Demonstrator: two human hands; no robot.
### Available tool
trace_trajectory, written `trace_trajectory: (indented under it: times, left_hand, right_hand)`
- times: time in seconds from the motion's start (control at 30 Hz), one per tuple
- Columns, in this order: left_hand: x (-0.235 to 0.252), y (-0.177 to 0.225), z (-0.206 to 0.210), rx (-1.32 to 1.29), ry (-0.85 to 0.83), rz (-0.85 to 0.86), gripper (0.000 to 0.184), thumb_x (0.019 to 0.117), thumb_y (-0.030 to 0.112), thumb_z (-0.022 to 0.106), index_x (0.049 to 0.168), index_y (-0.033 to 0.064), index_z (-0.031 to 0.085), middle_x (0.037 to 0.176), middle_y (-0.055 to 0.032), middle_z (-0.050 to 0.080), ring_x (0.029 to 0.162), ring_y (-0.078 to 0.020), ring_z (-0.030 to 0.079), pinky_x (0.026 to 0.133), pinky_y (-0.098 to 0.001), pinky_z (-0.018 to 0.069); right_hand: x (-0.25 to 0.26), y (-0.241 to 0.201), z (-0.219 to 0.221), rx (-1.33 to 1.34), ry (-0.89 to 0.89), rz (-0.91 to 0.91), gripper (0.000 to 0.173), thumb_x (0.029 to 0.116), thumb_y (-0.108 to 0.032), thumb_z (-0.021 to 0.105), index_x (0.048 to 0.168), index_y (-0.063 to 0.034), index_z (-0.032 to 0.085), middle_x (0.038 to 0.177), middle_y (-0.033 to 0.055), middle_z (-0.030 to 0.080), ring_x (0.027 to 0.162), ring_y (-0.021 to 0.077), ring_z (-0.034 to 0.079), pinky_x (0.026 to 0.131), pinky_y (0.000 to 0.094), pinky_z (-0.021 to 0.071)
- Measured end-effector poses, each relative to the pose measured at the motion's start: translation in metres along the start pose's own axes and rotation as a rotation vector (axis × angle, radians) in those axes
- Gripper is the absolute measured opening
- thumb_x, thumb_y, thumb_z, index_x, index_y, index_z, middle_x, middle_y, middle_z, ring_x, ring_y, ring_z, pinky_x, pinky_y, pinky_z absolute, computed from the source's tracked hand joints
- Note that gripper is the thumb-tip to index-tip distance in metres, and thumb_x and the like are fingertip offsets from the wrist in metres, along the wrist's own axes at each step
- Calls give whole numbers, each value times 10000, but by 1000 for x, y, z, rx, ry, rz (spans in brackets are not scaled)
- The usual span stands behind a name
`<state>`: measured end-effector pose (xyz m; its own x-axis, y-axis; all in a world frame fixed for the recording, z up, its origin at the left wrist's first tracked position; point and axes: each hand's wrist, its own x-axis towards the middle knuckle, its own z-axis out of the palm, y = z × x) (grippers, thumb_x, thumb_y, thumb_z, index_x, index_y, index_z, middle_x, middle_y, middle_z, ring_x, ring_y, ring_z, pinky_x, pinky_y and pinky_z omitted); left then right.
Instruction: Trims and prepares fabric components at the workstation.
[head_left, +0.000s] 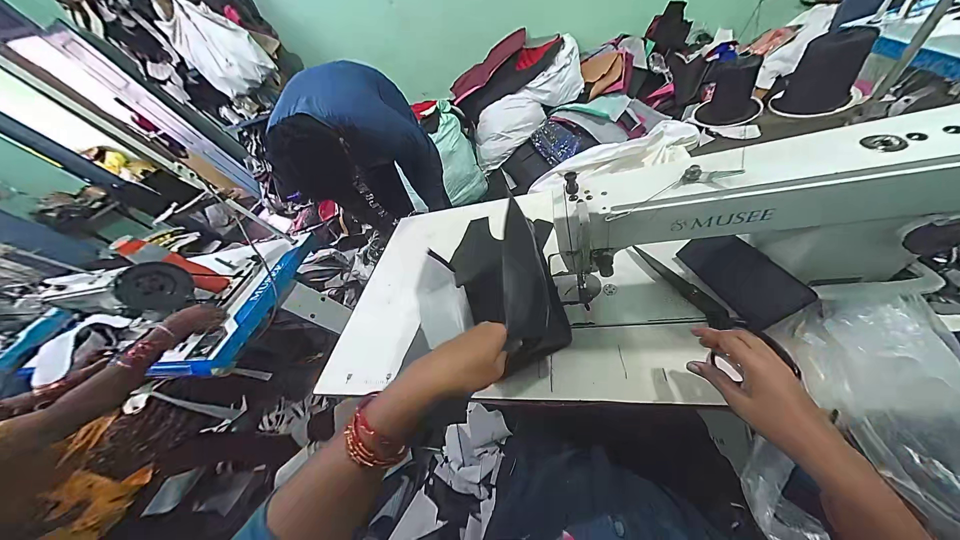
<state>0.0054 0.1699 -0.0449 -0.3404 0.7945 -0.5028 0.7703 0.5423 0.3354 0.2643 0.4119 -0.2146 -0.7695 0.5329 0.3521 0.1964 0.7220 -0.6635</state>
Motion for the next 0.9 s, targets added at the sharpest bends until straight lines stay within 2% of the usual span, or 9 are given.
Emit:
trace_trajectory:
  times: [0.1, 0.2, 0.33, 0.4, 0.47, 0.63, 0.73, 0.83, 0.9]
  left_hand:
    - [14, -7, 33, -78, -109, 129, 254, 1069, 94, 449, 1068, -90, 625, 943, -240, 655, 911, -356, 654, 832, -551, 508]
    - [16, 4, 40, -43, -156, 178, 228, 1065, 77, 440, 1065, -88, 597, 923, -245, 634, 896, -379, 643, 810, -557, 499]
    - [16, 17, 38, -64, -151, 203, 276, 1084, 99, 409, 1162, -84, 601, 997, -252, 656, 964, -379, 656, 866, -563, 503]
    - [14, 23, 39, -72, -152, 211, 287, 1098, 129, 397, 1106, -81, 593, 943, -234, 634, 913, -362, 644, 828, -546, 503]
    - [11, 28, 41, -59, -178, 205, 301, 1105, 161, 400, 1038, -76, 574, 882, -216, 597, 849, -351, 619, 782, -527, 495]
    - [13, 17, 42, 20, -248, 254, 497, 1076, 390, 506, 949, -82, 595, 842, -209, 603, 823, -348, 628, 761, -532, 505]
    - [15, 12, 38, 87, -258, 285, 516, 1039, 416, 578, 848, -64, 583, 785, -189, 578, 770, -336, 605, 728, -520, 494]
    - [18, 9, 33, 128, -267, 309, 511, 1019, 409, 616, 852, -73, 585, 819, -211, 589, 803, -358, 613, 760, -532, 497]
    - [18, 3, 27, 88, -260, 282, 561, 1055, 459, 525, 874, -67, 594, 816, -200, 592, 794, -348, 615, 738, -537, 499]
  right_hand:
    - [-5, -13, 18, 59, -83, -23, 371, 918, -192, 700, 1224, 18, 691, 1102, 212, 721, 1001, 409, 691, 863, 589, 551]
    - [-4, -34, 43, 192, -195, -24, 472, 923, -228, 718, 1330, -1, 645, 1270, 179, 693, 1159, 336, 674, 970, 503, 551]
    - [6, -59, 87, 439, -283, -139, 971, 844, -392, 801, 1545, 96, 338, 1575, 246, 427, 1447, 276, 464, 1181, 387, 392]
    - [13, -64, 108, 583, -330, -200, 1190, 814, -478, 812, 1562, 166, 149, 1638, 323, 233, 1542, 276, 299, 1246, 333, 274]
    - [19, -66, 126, 681, -324, -243, 1282, 780, -516, 827, 1549, 197, 90, 1633, 366, 181, 1552, 303, 262, 1261, 336, 233]
    - [34, -71, 138, 657, -442, -235, 1095, 769, -346, 802, 1555, 154, 225, 1631, 312, 271, 1554, 349, 252, 1277, 453, 159]
    - [43, -70, 142, 578, -518, -251, 1058, 778, -342, 792, 1575, 98, 254, 1644, 260, 293, 1559, 360, 237, 1268, 552, 141]
    - [44, -75, 141, 485, -565, -189, 985, 813, -333, 772, 1590, 33, 290, 1644, 210, 330, 1549, 351, 269, 1269, 538, 144]
    - [43, -77, 140, 458, -552, -147, 890, 853, -282, 743, 1572, 42, 331, 1615, 204, 388, 1527, 346, 325, 1271, 520, 158]
